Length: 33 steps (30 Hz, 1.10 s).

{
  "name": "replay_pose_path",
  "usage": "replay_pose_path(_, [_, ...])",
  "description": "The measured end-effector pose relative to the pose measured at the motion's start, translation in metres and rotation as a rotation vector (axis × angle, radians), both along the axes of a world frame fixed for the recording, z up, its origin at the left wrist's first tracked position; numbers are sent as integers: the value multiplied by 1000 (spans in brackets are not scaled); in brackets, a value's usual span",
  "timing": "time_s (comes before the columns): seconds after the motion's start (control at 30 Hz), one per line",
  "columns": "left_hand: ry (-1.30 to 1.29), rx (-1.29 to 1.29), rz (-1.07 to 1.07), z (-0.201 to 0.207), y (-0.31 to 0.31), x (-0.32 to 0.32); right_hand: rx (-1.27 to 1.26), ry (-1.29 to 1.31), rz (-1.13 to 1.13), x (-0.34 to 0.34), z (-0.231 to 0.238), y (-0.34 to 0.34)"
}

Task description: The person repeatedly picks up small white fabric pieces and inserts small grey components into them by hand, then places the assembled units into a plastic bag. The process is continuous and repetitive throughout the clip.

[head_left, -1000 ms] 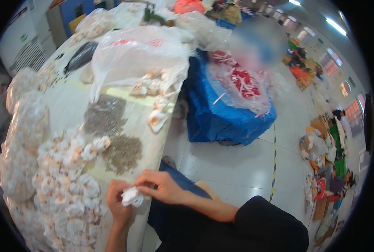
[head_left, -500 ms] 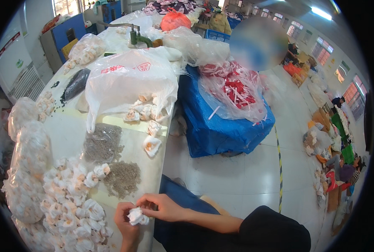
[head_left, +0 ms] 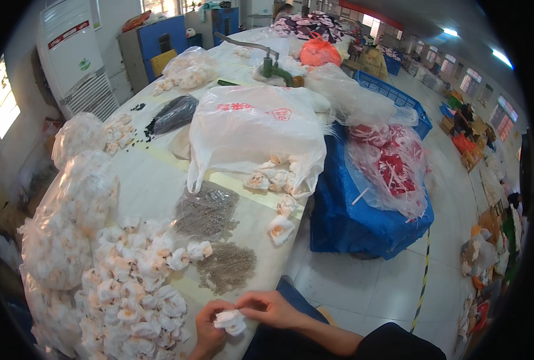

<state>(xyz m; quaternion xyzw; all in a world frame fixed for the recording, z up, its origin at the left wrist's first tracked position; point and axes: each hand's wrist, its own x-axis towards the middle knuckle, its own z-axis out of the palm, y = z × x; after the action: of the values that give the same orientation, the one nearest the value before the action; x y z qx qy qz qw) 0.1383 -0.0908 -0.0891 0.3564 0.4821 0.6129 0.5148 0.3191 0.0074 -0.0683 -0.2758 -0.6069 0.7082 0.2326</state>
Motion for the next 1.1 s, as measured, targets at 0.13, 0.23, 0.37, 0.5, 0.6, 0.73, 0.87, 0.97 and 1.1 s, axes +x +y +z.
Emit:
replay_pose_path(0.13, [4,-1,-19,1,0,-5,-143,64,77,-3,6,4])
replay_pose_path(0.23, [-14,5,-41,10,0,-5,-273,7,135,0,7,9])
replay_pose_path(0.37, [74,13,-31,17,3,-10,-233,13,89,-2,7,8])
replay_pose_path(0.5, [214,116,98,52,14,-21,299,-97,-84,-5,9,1])
replay_pose_path(0.6, [666,199,61,61,21,-20,604,-126,-5,-10,13,-2])
replay_pose_path(0.73, [755,120,-114,38,13,-16,445,-137,-34,-9,13,-9])
replay_pose_path(0.87, [635,23,-169,47,10,-11,260,-115,-72,-4,10,-10])
replay_pose_path(0.97, [616,65,-121,42,11,-7,253,-121,-75,-3,6,-12])
replay_pose_path(1.1, [645,64,-46,37,10,-5,251,-127,-79,-6,8,-12])
